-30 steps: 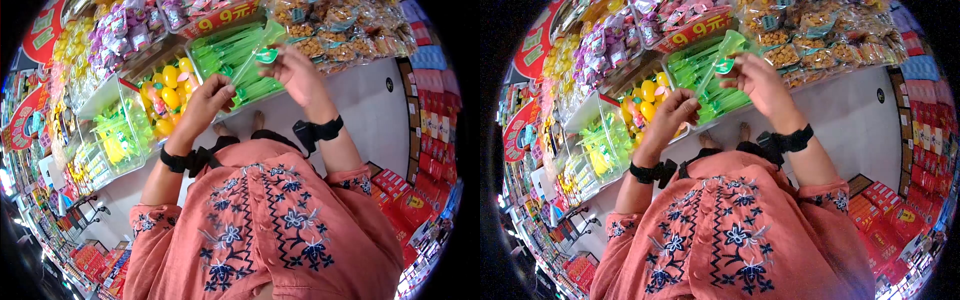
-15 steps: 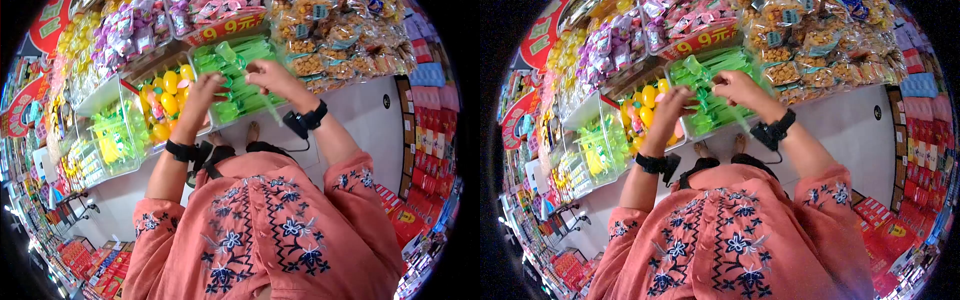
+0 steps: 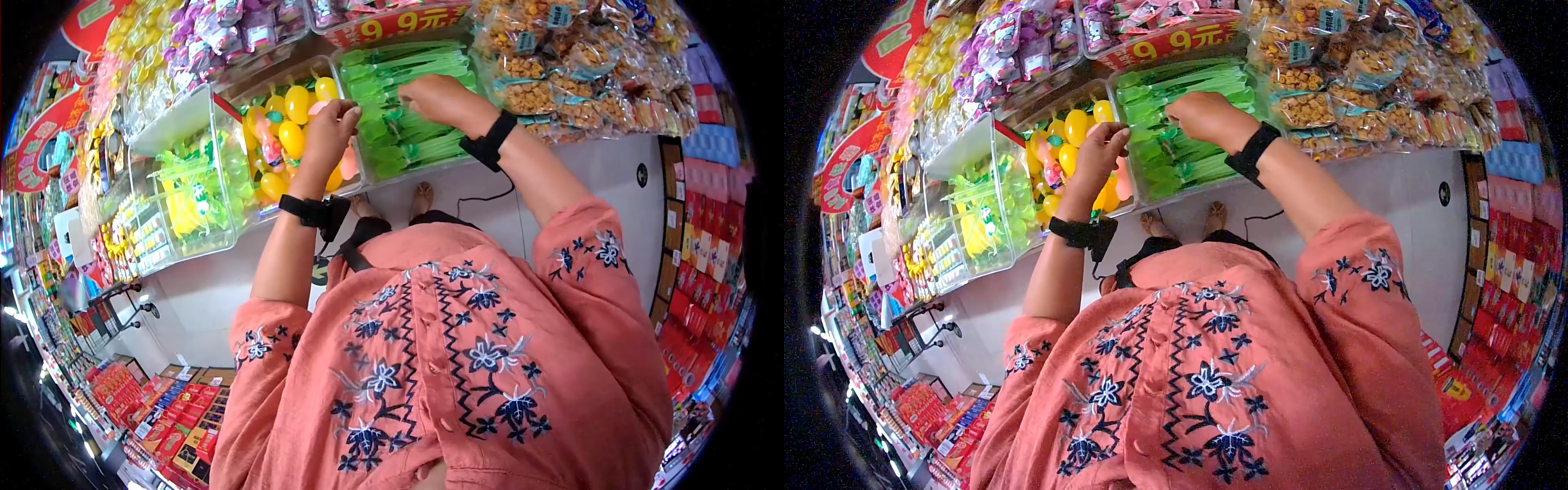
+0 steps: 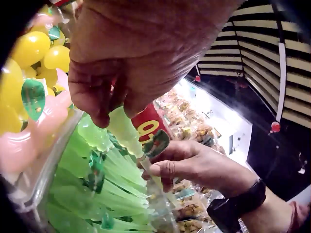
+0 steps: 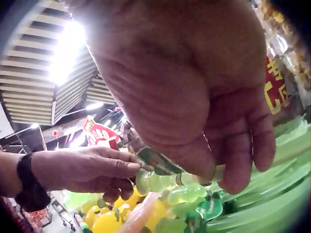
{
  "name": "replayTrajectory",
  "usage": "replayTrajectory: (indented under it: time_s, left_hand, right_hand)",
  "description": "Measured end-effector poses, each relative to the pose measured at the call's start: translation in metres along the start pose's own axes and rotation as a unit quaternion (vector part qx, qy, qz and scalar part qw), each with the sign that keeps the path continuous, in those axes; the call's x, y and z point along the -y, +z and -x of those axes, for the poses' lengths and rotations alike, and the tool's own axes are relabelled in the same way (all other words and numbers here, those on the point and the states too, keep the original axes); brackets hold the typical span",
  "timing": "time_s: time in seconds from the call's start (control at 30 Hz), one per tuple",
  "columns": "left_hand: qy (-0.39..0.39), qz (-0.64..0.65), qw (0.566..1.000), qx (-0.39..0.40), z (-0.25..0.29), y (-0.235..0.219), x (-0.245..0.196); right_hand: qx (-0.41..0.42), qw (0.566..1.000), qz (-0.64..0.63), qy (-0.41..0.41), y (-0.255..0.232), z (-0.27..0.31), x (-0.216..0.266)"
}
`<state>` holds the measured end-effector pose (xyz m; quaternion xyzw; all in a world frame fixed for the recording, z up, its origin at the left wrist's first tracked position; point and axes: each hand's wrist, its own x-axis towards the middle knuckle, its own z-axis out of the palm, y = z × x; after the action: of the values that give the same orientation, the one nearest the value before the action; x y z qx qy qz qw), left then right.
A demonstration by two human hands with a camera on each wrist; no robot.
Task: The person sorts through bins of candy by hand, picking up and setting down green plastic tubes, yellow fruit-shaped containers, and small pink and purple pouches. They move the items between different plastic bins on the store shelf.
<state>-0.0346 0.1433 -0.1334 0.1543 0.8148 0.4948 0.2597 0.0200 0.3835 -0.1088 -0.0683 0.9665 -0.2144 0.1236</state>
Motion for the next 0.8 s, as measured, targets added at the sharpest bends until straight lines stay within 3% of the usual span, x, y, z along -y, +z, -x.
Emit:
replayTrajectory:
  time_s: [0.13,0.3,0.63,0.8]
  left_hand:
    - [0.033,-0.070,0.997,-0.027,-0.002,0.004,0.018]
    - [0.018,-0.030,0.998,-0.049,0.010,0.004,0.015]
    - [0.112,-0.186,0.974,-0.061,0.010,0.019,0.027]
    - [0.100,-0.201,0.974,-0.043,0.017,0.020,0.008]
  right_hand:
    - [0.012,0.998,0.059,-0.022,0.019,-0.010,-0.008]
    - [0.047,0.992,0.113,-0.022,0.035,-0.021,-0.017]
    - [-0.026,0.988,0.148,-0.028,0.049,-0.027,-0.005]
    - [-0.089,0.991,0.092,-0.040,0.053,-0.016,-0.012]
